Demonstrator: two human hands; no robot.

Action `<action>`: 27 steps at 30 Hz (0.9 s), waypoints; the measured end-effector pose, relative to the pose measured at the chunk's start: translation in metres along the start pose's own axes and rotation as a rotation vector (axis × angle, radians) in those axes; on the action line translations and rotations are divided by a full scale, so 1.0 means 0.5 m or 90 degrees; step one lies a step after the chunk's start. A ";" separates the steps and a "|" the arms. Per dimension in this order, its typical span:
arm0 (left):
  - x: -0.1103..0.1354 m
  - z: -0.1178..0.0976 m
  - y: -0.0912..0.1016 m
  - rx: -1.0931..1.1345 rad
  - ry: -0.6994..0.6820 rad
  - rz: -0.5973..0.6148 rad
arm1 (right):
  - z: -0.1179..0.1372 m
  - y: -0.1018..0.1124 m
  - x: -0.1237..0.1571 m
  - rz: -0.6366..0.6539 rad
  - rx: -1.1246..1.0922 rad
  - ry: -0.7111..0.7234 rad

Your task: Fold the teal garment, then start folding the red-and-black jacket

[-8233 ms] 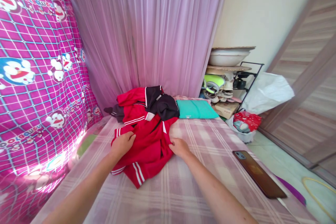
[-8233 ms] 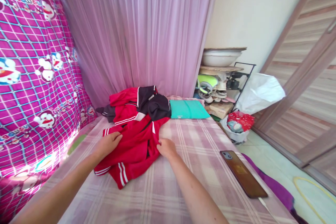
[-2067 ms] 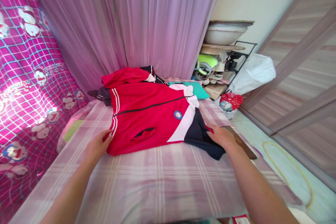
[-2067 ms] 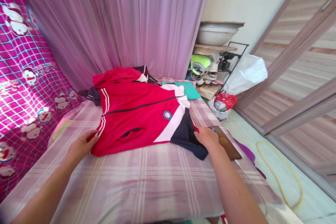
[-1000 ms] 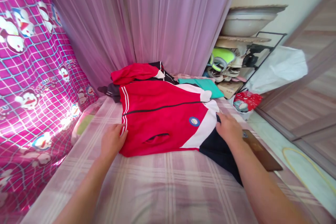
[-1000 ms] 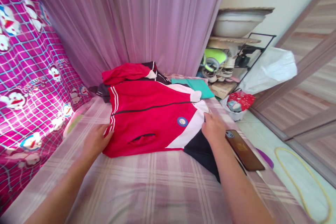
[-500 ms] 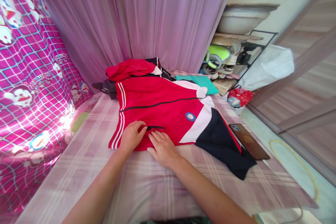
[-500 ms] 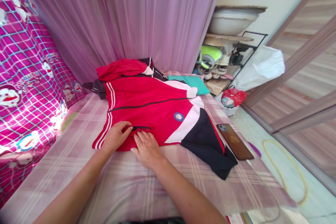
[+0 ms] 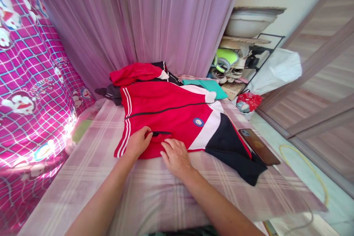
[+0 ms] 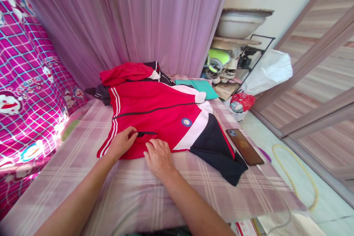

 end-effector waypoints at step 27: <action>0.055 -0.143 -0.061 -0.302 -0.175 0.000 | -0.197 0.076 0.018 0.083 0.091 -0.107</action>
Point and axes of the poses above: each hand's wrist, its own x-axis away from the middle knuckle, its own y-axis out of the back of the hand, z = x × y, the point moved 10 cm from there along -x, towards the middle knuckle, and after that the axes turned 15 degrees about -y, right-handed, at the moved point
